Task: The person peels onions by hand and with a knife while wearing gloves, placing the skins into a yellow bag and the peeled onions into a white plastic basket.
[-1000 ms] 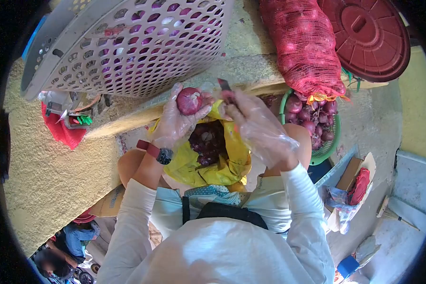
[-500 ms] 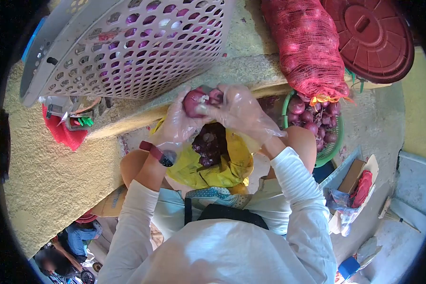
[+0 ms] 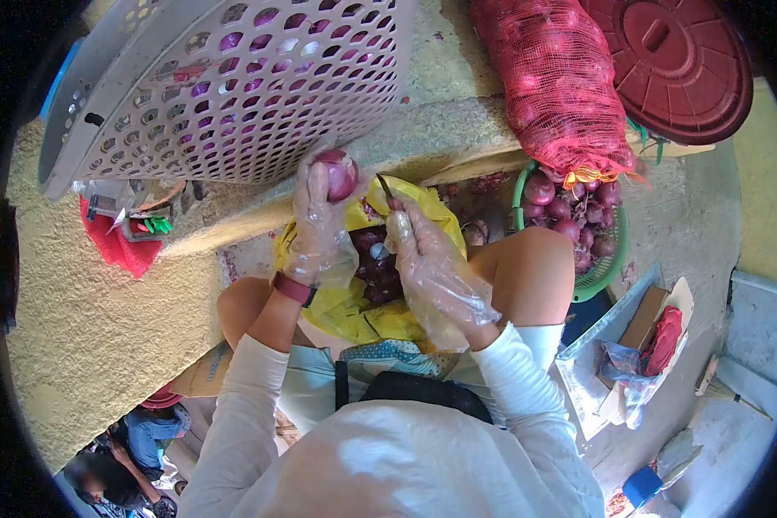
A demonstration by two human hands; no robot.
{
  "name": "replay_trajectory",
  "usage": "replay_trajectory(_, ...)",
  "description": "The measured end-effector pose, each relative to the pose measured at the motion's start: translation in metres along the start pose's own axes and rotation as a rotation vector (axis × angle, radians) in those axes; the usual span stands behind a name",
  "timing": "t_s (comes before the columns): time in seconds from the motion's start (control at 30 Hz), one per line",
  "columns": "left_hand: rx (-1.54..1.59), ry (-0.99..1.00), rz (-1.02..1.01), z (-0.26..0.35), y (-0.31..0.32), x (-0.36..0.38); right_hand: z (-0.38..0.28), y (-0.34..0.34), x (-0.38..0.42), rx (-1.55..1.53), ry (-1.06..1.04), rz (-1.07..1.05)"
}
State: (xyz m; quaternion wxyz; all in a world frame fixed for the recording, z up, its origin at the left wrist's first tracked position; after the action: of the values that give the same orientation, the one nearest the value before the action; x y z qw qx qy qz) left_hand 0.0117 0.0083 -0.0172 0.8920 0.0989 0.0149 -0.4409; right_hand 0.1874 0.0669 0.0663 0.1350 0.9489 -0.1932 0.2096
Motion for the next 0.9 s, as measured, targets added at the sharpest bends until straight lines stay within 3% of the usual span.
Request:
replay_trajectory(0.07,-0.019,0.032,0.049,0.016,0.0,0.004,0.003,0.004,0.003,0.097,-0.038,-0.008)
replay_trajectory(0.13,-0.172,-0.078,0.054,0.028,-0.009,0.008,-0.002,0.014,0.006,0.003,-0.181,0.02)
replay_trajectory(0.23,-0.132,-0.031,0.127,0.035,-0.006,0.014,-0.042,0.028,0.025,-0.182,-0.076,0.002)
replay_trajectory(0.27,-0.134,-0.03,0.125,0.032,-0.006,0.016,-0.027,0.023,0.018,-0.184,-0.078,0.003)
replay_trajectory(0.33,-0.758,0.237,0.175,0.037,-0.002,0.021,-0.004,0.015,-0.001,0.212,-0.488,-0.05)
replay_trajectory(0.37,-0.758,0.237,0.174,0.039,0.001,0.023,-0.004,0.012,0.002,0.212,-0.489,-0.05)
replay_trajectory(0.43,0.102,-0.196,0.18,0.049,0.012,0.019,-0.027,0.014,0.01,0.31,-0.1,-0.084)
replay_trajectory(0.57,0.22,-0.22,0.187,0.039,0.022,0.024,-0.01,0.013,-0.003,0.25,-0.05,-0.182)
replay_trajectory(0.63,0.338,-0.23,0.189,0.044,0.024,0.022,-0.006,0.015,-0.009,0.152,-0.235,-0.136)
replay_trajectory(0.73,0.343,-0.246,0.223,0.036,0.019,0.018,0.002,0.015,-0.014,-0.025,-0.283,-0.177)
replay_trajectory(0.9,0.136,-0.188,0.221,0.039,0.018,0.018,-0.002,0.014,-0.014,0.015,-0.277,-0.177)
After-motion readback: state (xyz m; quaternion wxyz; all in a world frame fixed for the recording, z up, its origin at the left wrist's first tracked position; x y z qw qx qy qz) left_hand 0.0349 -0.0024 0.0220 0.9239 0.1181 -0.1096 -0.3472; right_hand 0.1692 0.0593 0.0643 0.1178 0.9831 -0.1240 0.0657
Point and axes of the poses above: each hand's wrist, its own x-axis away from the middle knuckle, its own y-axis out of the palm, z = x × y, the point moved 2 cm from there along -x, towards the middle knuckle, and after that the axes turned 12 degrees about -z, right-handed, at the moved point
